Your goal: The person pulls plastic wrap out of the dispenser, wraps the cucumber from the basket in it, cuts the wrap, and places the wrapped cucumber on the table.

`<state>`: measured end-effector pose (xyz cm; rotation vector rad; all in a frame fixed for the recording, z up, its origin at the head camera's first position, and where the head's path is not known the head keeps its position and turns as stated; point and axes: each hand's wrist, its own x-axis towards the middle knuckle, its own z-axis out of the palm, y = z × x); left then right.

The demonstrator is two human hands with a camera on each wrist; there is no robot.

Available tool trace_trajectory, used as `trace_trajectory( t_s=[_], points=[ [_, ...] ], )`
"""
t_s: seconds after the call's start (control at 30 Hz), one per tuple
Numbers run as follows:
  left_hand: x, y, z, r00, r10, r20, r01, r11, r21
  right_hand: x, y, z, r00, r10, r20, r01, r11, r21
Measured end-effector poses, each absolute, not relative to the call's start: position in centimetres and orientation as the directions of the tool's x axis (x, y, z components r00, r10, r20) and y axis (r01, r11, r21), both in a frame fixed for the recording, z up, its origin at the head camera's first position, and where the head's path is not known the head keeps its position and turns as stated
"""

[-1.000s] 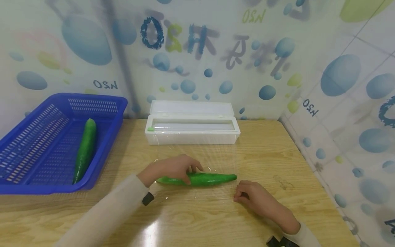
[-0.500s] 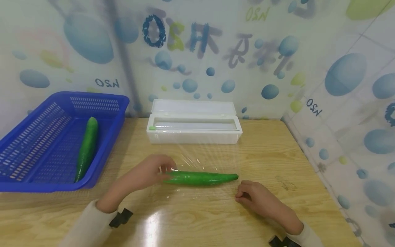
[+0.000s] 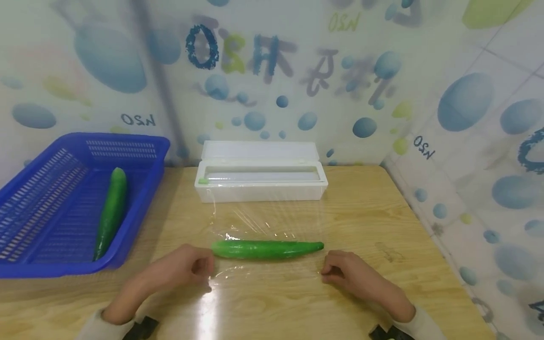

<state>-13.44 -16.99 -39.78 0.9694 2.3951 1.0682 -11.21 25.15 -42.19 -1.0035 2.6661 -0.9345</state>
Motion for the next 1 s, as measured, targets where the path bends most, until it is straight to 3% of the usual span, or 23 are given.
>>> trace_trajectory(
  t_s=[0.17,0.73,1.0],
  points=[
    [-13.4,-17.2,-40.3,-0.666,0.739,-0.101,0.429,0.491,0.758,-11.1,24.6,-41.8,-0.786,-0.614,0.067,-0.522,0.602,-0.604],
    [-13.6,-16.5,-40.7,-0.680,0.730,-0.061,0.498,0.522,0.692,-11.2,24.5,-42.1,-0.833,-0.546,0.092,-0.505,0.680,-0.531],
    [-13.2,-16.1,-40.6,-0.711,0.702,-0.036,0.503,0.544,0.672,-11.0,24.7,-42.0,-0.825,-0.536,0.179,-0.542,0.660,-0.521]
  ],
)
